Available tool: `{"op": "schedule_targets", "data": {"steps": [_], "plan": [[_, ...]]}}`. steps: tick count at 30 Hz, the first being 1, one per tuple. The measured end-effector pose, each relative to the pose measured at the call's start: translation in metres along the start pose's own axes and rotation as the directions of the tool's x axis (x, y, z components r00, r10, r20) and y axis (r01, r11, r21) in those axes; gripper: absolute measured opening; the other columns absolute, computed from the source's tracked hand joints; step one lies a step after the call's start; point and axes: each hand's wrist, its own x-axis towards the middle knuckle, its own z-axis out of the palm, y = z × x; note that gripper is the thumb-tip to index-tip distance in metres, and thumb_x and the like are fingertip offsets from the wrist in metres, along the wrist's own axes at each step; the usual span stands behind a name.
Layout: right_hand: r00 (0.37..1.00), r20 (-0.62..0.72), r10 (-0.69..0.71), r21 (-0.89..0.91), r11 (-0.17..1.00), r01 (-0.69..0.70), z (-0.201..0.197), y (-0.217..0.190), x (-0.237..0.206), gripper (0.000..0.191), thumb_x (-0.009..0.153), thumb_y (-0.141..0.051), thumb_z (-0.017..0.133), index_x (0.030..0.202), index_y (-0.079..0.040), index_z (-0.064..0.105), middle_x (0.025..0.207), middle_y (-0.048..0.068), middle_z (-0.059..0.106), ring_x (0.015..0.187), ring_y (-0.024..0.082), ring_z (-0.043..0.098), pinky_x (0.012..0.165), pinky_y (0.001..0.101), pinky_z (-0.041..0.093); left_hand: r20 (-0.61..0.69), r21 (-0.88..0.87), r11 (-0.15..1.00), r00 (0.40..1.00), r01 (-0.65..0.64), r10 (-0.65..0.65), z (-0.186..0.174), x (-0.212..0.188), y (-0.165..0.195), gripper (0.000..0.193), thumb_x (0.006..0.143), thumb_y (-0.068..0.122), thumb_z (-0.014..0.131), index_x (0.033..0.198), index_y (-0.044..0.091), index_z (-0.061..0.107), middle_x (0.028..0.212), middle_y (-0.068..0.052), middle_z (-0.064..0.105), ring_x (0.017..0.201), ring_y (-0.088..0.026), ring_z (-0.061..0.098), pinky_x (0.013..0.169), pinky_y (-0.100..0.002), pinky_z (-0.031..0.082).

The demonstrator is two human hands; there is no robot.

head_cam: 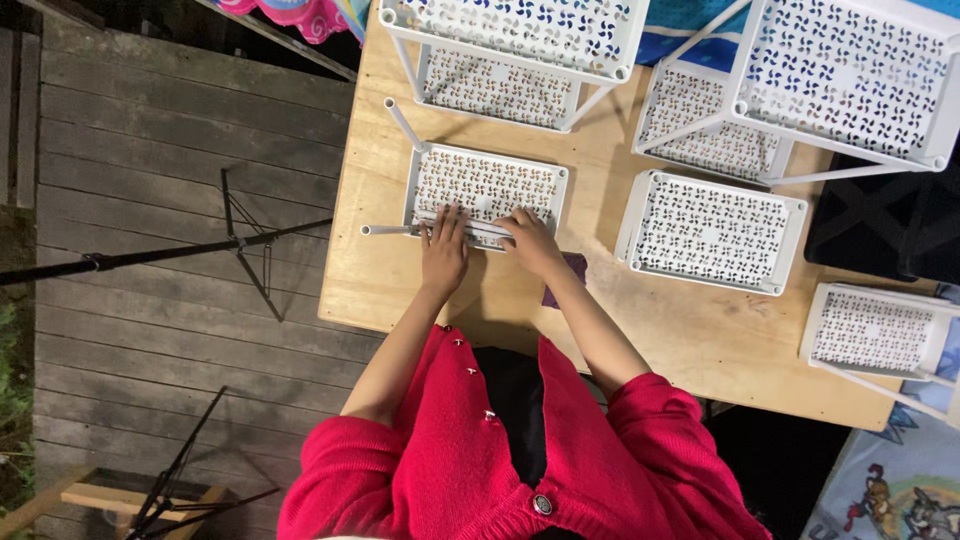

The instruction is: The person takes apart small white plastic drawer cabinets on a wooden table. They pull perforated drawers out of the frames, detach white plastic legs from the drawer units, and stack the removed drawers together on the table.

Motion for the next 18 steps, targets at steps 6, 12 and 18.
{"op": "schedule_targets", "data": {"steps": [6, 12, 18], "plan": [[0.994, -0.099, -0.055, -0.025, 0.998, 0.053, -0.001, -0.007, -0.001, 0.036, 0.086, -0.017, 0.074, 0.122, -0.015, 0.069, 0.113, 0.012, 0.058, 0.115, 0.033, 0.054, 0.100, 0.0457, 0.047, -0.060, -0.093, 0.995, 0.998, 0.026, -0.031, -0.002, -0.003, 0.008, 0.056, 0.098, 0.013, 0.053, 0.153, 0.007, 0.043, 0.163, -0.014, 0.037, 0.154, -0.035, 0.029, 0.124, -0.062, 0.017], [0.981, -0.173, -0.085, 0.154, 0.982, 0.112, 0.009, -0.035, 0.004, 0.032, 0.090, -0.010, 0.071, 0.122, -0.011, 0.069, 0.115, 0.012, 0.059, 0.115, 0.032, 0.057, 0.100, 0.0435, 0.049, -0.186, -0.343, 0.932, 0.964, 0.120, -0.192, -0.017, -0.032, 0.004, 0.053, 0.083, -0.005, 0.057, 0.135, 0.004, 0.055, 0.141, -0.022, 0.052, 0.131, -0.042, 0.049, 0.111, -0.051, 0.040], [0.958, -0.236, -0.161, 0.293, 0.929, 0.228, 0.031, -0.089, 0.028, 0.040, 0.087, -0.007, 0.074, 0.125, -0.009, 0.064, 0.116, 0.014, 0.057, 0.112, 0.032, 0.059, 0.098, 0.0426, 0.050, -0.216, -0.550, 0.788, 0.864, 0.277, -0.455, -0.051, -0.046, -0.042, 0.047, 0.082, -0.013, 0.053, 0.125, 0.005, 0.059, 0.117, -0.018, 0.056, 0.106, -0.033, 0.062, 0.088, -0.042, 0.054]]}}
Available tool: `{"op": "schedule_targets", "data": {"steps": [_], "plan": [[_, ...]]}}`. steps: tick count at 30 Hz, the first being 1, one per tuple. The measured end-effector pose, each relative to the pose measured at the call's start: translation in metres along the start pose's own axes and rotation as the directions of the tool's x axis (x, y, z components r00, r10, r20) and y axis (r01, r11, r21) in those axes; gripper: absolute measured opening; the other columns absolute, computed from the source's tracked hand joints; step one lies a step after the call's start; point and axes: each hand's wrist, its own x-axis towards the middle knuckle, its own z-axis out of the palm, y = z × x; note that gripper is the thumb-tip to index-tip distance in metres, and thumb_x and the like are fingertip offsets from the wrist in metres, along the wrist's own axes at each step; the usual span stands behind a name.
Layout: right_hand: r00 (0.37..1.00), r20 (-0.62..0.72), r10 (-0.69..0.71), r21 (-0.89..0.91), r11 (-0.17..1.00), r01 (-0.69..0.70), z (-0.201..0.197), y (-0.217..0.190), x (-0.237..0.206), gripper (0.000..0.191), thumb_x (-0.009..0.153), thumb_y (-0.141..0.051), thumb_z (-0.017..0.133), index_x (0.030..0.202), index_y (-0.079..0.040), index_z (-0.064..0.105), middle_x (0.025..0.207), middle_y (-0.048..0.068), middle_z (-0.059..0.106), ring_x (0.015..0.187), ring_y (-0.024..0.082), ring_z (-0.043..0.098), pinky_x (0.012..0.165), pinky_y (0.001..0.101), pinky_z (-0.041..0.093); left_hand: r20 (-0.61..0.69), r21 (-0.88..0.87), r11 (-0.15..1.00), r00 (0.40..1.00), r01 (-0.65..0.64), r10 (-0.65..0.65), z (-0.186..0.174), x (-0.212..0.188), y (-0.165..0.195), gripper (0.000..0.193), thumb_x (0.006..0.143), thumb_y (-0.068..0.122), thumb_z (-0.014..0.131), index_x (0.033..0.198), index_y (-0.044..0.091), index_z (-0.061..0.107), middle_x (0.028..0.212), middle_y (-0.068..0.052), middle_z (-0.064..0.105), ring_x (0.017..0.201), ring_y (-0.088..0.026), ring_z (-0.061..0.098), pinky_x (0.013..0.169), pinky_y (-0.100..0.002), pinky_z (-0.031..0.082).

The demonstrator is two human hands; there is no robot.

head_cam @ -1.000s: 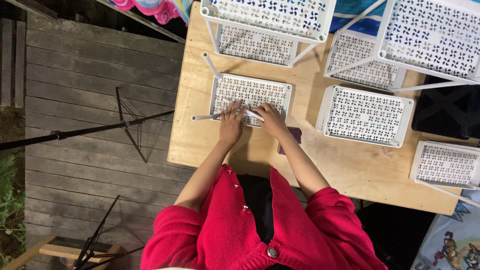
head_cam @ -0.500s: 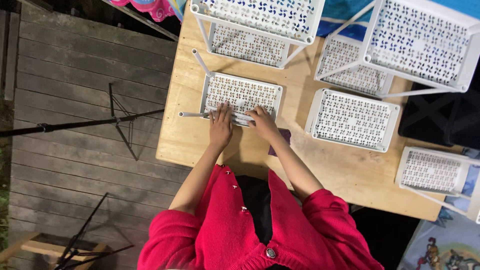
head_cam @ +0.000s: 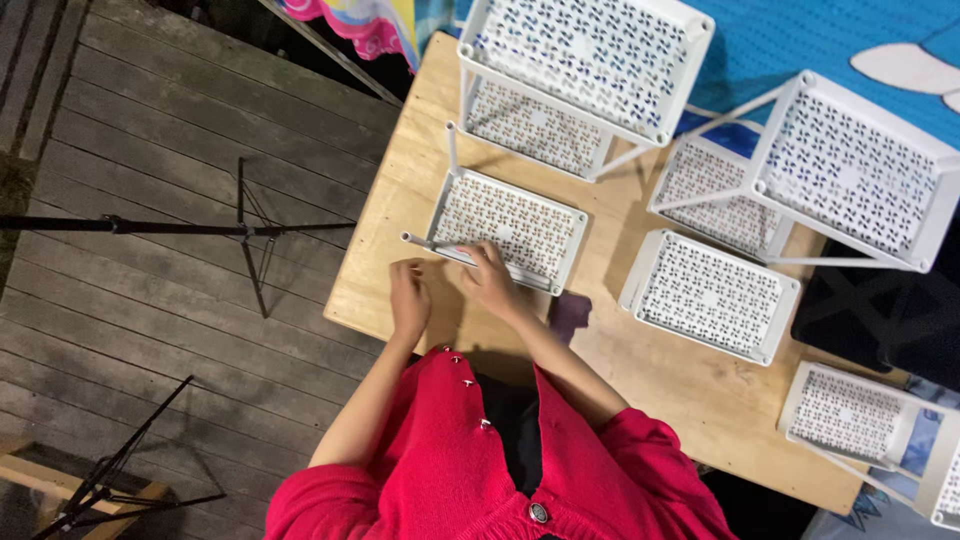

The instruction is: The person takes apart small white plastic drawer cabinets on a wooden table. They pull perforated drawers out of the frames, detach white plastic legs from the drawer units, and stack the removed drawers together on the table.

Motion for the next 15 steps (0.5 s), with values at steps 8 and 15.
{"op": "schedule_targets", "data": {"steps": [8, 15], "plan": [[0.998, -0.052, -0.018, 0.104, 0.994, 0.024, 0.066, -0.021, 0.043, 0.045, 0.086, -0.013, 0.079, 0.125, -0.005, 0.059, 0.119, 0.016, 0.056, 0.112, 0.034, 0.057, 0.098, 0.0426, 0.048, 0.171, -0.054, 0.998, 0.985, -0.029, 0.038, -0.044, 0.097, -0.030, 0.056, 0.087, -0.008, 0.059, 0.141, 0.007, 0.054, 0.118, -0.016, 0.063, 0.101, -0.027, 0.066, 0.088, -0.037, 0.055], [0.951, -0.069, 0.301, 0.394, 0.884, -0.251, 0.116, -0.006, 0.057, 0.011, 0.099, -0.012, 0.068, 0.096, -0.002, 0.064, 0.081, 0.004, 0.055, 0.076, 0.013, 0.051, 0.069, 0.0298, 0.043, 0.576, -0.157, 0.985, 0.817, 0.069, 0.035, -0.019, 0.153, -0.042, 0.078, 0.088, 0.000, 0.066, 0.159, 0.019, 0.039, 0.108, -0.012, 0.069, 0.092, -0.022, 0.070, 0.085, -0.034, 0.057]]}}
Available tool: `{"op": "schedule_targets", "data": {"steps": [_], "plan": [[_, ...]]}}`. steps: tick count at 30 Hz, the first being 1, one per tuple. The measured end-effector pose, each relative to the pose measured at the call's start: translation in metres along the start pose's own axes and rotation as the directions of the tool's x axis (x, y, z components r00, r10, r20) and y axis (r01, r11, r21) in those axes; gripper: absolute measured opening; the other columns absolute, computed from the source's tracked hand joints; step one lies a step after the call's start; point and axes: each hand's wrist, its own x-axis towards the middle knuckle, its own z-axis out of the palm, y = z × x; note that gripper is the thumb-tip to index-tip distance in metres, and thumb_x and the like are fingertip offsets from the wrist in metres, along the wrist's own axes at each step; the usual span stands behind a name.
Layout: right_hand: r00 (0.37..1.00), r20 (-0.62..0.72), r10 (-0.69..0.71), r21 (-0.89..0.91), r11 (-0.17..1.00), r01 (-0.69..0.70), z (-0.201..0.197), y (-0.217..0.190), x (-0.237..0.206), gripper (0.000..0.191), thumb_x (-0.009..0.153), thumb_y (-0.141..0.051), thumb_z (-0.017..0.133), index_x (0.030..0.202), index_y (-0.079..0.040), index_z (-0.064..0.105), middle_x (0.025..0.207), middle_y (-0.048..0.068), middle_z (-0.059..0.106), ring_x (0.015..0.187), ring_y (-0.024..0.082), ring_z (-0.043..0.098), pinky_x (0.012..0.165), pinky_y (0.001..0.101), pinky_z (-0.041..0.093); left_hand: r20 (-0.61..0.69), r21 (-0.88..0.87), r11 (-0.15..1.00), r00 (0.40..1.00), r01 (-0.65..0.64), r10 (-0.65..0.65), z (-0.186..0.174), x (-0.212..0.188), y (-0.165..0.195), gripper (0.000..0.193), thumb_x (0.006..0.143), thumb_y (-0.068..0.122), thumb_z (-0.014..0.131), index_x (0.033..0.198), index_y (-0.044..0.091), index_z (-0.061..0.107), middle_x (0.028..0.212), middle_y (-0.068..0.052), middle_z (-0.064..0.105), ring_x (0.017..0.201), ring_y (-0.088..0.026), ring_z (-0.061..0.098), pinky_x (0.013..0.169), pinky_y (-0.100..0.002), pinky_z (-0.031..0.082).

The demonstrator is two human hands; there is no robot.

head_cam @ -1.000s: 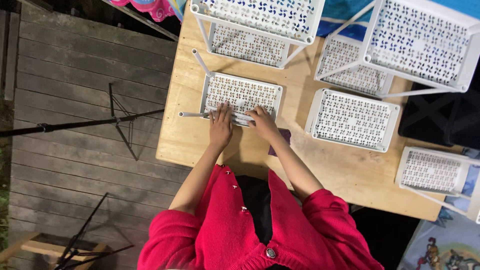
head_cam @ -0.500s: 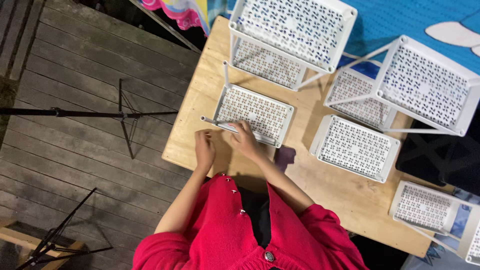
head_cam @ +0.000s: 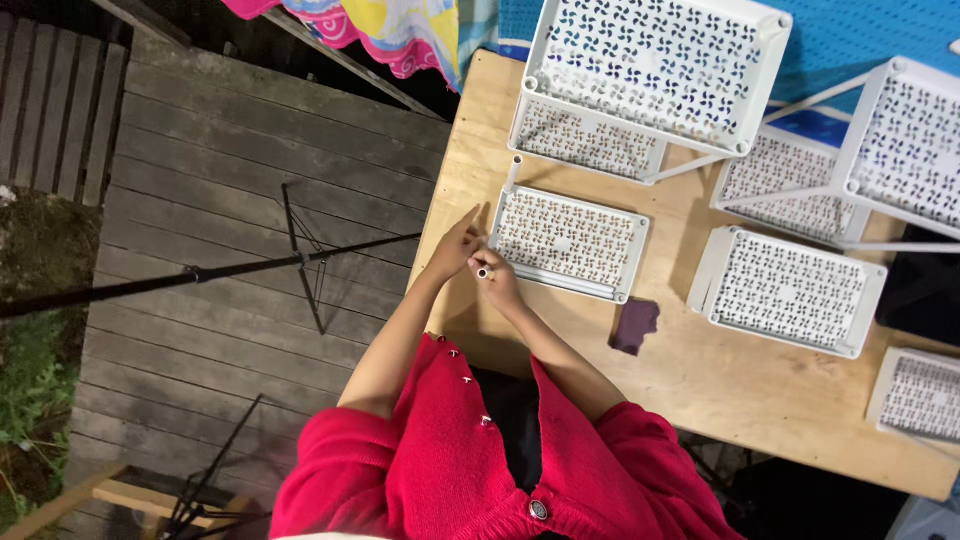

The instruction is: The person takes apart small white plastic drawer cabinets on a wooden table. They pull perforated drawers out of the frames, detach white plastic legs from the drawer units, and stack the removed drawers together on the table.

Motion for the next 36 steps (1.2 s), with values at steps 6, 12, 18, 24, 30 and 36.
{"op": "schedule_targets", "data": {"steps": [6, 12, 18, 24, 30, 36], "plan": [[0.994, -0.107, 0.028, 0.103, 0.995, -0.017, 0.017, 0.004, -0.002, 0.017, 0.103, -0.011, 0.064, 0.091, 0.000, 0.063, 0.073, 0.000, 0.047, 0.067, 0.007, 0.039, 0.060, 0.0270, 0.036, 0.281, -0.047, 0.999, 0.960, 0.016, -0.002, -0.005, 0.012, -0.013, 0.088, 0.086, 0.006, 0.073, 0.163, 0.022, 0.032, 0.098, -0.011, 0.067, 0.088, -0.020, 0.065, 0.083, -0.032, 0.055], [0.958, -0.272, 0.088, 0.110, 0.992, -0.060, 0.029, -0.001, 0.004, 0.021, 0.103, -0.013, 0.060, 0.088, 0.000, 0.064, 0.066, 0.000, 0.050, 0.062, 0.007, 0.045, 0.059, 0.0259, 0.040, 0.279, 0.030, 0.998, 0.959, -0.055, 0.045, -0.006, 0.015, -0.017, 0.082, 0.087, 0.007, 0.075, 0.160, 0.023, 0.041, 0.100, -0.009, 0.065, 0.084, -0.019, 0.063, 0.083, -0.031, 0.054], [0.933, -0.323, 0.156, 0.259, 0.963, -0.072, 0.034, 0.012, 0.006, 0.047, 0.109, -0.019, 0.054, 0.066, -0.002, 0.052, 0.063, 0.000, 0.052, 0.063, 0.010, 0.046, 0.072, 0.0299, 0.044, 0.312, 0.234, 0.972, 0.948, -0.013, -0.062, -0.015, 0.014, -0.006, 0.076, 0.089, 0.010, 0.073, 0.157, 0.027, 0.042, 0.103, -0.002, 0.066, 0.089, -0.018, 0.066, 0.081, -0.033, 0.053], [0.964, -0.248, 0.094, 0.161, 0.985, -0.054, 0.028, 0.009, 0.007, 0.050, 0.110, -0.020, 0.053, 0.063, -0.003, 0.050, 0.061, 0.001, 0.048, 0.064, 0.012, 0.045, 0.074, 0.0314, 0.042, 0.317, 0.234, 0.972, 0.946, -0.017, -0.060, -0.016, 0.013, -0.001, 0.082, 0.086, 0.010, 0.073, 0.157, 0.031, 0.041, 0.105, -0.001, 0.067, 0.093, -0.018, 0.068, 0.085, -0.033, 0.055], [0.971, -0.237, 0.005, 0.046, 0.999, 0.007, 0.026, -0.001, 0.014, 0.046, 0.108, -0.022, 0.055, 0.066, -0.002, 0.056, 0.062, 0.001, 0.053, 0.063, 0.012, 0.052, 0.065, 0.0306, 0.043, 0.313, 0.236, 0.972, 0.946, 0.010, -0.086, -0.017, 0.015, -0.003, 0.082, 0.086, 0.008, 0.068, 0.160, 0.028, 0.039, 0.109, -0.003, 0.069, 0.096, -0.021, 0.070, 0.088, -0.034, 0.056], [0.912, -0.346, 0.221, 0.135, 0.974, -0.184, -0.004, 0.007, 0.021, 0.035, 0.108, -0.018, 0.053, 0.079, -0.001, 0.063, 0.073, 0.003, 0.063, 0.069, 0.013, 0.054, 0.066, 0.0287, 0.045, 0.289, 0.511, 0.856, 0.922, 0.080, -0.258, -0.008, 0.019, 0.015, 0.092, 0.085, 0.031, 0.071, 0.161, 0.019, 0.021, 0.101, -0.011, 0.076, 0.091, -0.031, 0.074, 0.079, -0.043, 0.057]]}}
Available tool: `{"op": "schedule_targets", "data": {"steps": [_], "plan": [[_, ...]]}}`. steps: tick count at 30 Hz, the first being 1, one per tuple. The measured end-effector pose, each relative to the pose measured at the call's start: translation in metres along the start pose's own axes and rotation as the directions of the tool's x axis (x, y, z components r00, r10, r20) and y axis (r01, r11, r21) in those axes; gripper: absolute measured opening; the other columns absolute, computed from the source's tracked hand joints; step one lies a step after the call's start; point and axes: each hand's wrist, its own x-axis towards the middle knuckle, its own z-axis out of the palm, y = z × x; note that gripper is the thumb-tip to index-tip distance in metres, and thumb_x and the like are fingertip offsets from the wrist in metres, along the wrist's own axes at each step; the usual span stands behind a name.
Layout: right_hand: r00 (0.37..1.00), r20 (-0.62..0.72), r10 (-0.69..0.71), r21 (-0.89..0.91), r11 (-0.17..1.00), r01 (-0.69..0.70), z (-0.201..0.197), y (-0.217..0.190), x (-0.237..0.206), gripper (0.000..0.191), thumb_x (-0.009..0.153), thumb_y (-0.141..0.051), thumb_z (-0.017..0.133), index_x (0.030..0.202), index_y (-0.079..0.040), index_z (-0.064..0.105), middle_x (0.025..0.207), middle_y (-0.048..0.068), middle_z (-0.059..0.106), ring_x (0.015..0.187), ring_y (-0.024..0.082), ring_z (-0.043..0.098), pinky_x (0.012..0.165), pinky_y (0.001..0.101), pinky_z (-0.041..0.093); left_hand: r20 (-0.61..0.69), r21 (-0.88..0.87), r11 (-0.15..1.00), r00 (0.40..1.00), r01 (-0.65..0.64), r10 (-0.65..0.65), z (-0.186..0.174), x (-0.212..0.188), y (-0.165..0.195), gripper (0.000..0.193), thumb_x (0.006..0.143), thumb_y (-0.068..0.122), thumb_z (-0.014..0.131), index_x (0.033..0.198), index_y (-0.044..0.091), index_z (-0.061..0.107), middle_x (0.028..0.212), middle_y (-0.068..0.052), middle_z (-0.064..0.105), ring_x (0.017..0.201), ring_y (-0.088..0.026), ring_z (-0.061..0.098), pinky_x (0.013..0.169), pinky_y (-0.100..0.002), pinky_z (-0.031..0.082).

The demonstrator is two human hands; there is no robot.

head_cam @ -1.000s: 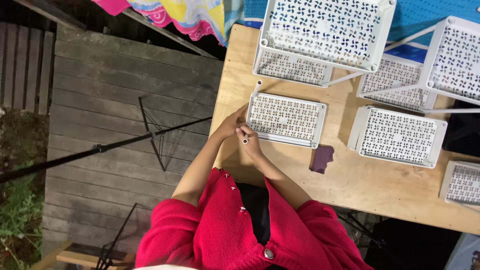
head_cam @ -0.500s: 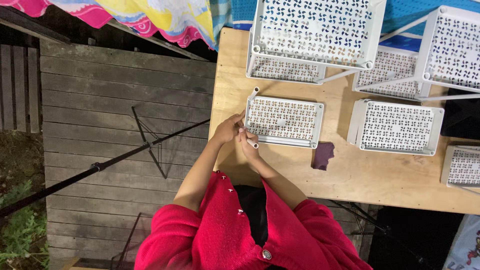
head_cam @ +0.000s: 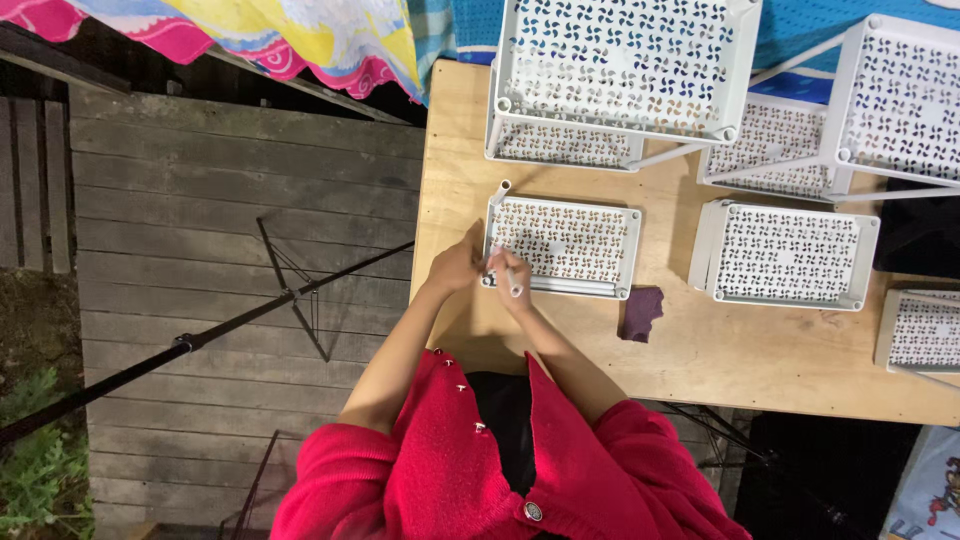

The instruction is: The person takes apart small white plastic drawer cabinets on a wooden table. They pull perforated drawers out of the frames, detach white plastic legs from the drawer units, and stack the removed drawers together on the table.

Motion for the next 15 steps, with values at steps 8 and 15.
{"op": "schedule_targets", "data": {"steps": [8, 15], "plan": [[0.966, -0.123, -0.225, -0.190, 0.961, 0.200, -0.010, -0.017, 0.044, 0.028, 0.107, -0.012, 0.054, 0.132, -0.001, 0.059, 0.113, 0.013, 0.057, 0.103, 0.023, 0.060, 0.093, 0.0369, 0.050, -0.183, 0.178, 0.984, 0.983, 0.016, 0.017, 0.013, 0.022, 0.017, 0.082, 0.097, 0.028, 0.054, 0.164, 0.010, 0.012, 0.086, -0.019, 0.074, 0.073, -0.039, 0.072, 0.065, -0.053, 0.056], [0.951, -0.010, -0.309, -0.183, 0.936, 0.302, 0.008, -0.036, 0.056, 0.035, 0.106, -0.013, 0.056, 0.138, -0.001, 0.056, 0.129, 0.015, 0.061, 0.118, 0.029, 0.061, 0.102, 0.0379, 0.047, -0.302, 0.252, 0.967, 0.952, 0.022, 0.057, 0.030, 0.020, 0.015, 0.073, 0.095, 0.023, 0.056, 0.159, 0.004, 0.027, 0.080, -0.016, 0.073, 0.068, -0.035, 0.073, 0.058, -0.049, 0.056]]}}
